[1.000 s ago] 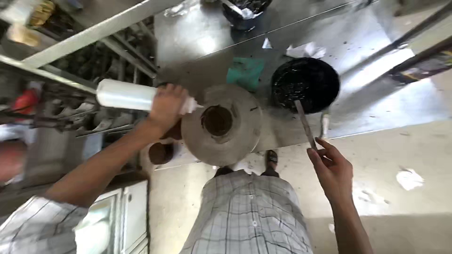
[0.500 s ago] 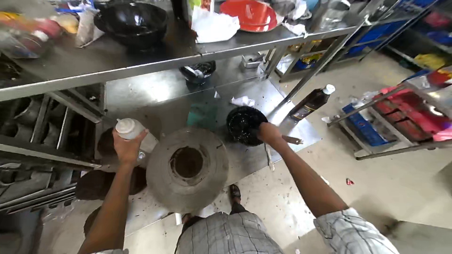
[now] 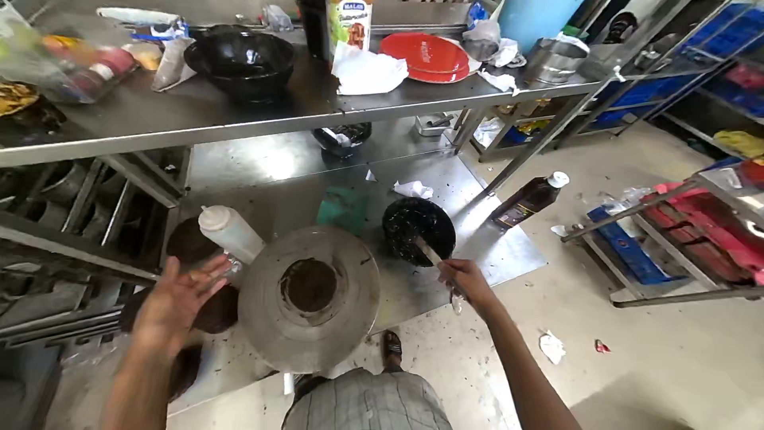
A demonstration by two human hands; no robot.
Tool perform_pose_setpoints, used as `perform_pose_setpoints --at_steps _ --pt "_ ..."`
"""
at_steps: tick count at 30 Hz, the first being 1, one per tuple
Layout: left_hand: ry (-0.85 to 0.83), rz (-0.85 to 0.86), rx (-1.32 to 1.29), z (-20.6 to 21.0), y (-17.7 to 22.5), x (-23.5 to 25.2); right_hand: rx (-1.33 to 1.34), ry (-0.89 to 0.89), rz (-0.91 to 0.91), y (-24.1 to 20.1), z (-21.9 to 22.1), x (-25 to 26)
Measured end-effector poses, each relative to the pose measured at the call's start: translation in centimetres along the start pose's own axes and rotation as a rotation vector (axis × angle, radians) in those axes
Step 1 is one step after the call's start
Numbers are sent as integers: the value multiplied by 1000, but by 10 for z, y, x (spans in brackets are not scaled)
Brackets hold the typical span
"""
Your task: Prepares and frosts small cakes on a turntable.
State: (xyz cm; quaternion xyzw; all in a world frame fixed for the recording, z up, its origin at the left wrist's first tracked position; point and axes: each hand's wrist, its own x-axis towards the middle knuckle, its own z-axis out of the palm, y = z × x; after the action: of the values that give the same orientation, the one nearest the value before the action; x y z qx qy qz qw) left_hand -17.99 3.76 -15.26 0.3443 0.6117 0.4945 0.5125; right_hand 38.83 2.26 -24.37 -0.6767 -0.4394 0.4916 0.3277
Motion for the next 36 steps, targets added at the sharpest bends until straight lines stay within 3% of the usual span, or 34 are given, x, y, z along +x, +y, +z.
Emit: perform_pose_setpoints --at_steps 3,5,7,10,12,14,16,18,22,25,27,29,32,36 --pt "125 -12 90 -6 -5 -5 -66 -67 -90 -41 -6 -32" --pt "50 -139 271 -9 -30 -10 -60 -162 -122 -67 10 -54" --pt "-36 -240 375 -7 -50 -19 -46 -290 -135 -79 42 -72" --pt "8 -149 378 7 -62 -41 -192 -393 -254 -64 105 -91" --pt "74 -85 325 12 -76 -54 -429 -275 -391 -52 147 -104" --pt "145 -16 292 17 -93 -68 -635 -25 -580 -41 173 -109" --pt "215 43 269 26 -124 -89 -680 84 -625 -37 175 -114" --pt "209 29 205 40 -149 -119 -619 31 -581 -38 173 -118" --pt "-132 -239 -39 60 -163 -169 -657 67 -648 -31 162 -116" --pt "4 -223 -119 56 -161 -160 -532 -17 -564 -36 152 -110" --pt "190 -240 -160 52 -148 -142 -581 20 -628 -32 149 -111" --pt "268 -259 -207 48 -134 -122 -579 41 -637 -30 146 -108" --pt "246 -260 -208 47 -123 -107 -502 -63 -583 -29 147 -111" --pt "237 -238 -195 50 -119 -97 -556 17 -619 -26 143 -101"
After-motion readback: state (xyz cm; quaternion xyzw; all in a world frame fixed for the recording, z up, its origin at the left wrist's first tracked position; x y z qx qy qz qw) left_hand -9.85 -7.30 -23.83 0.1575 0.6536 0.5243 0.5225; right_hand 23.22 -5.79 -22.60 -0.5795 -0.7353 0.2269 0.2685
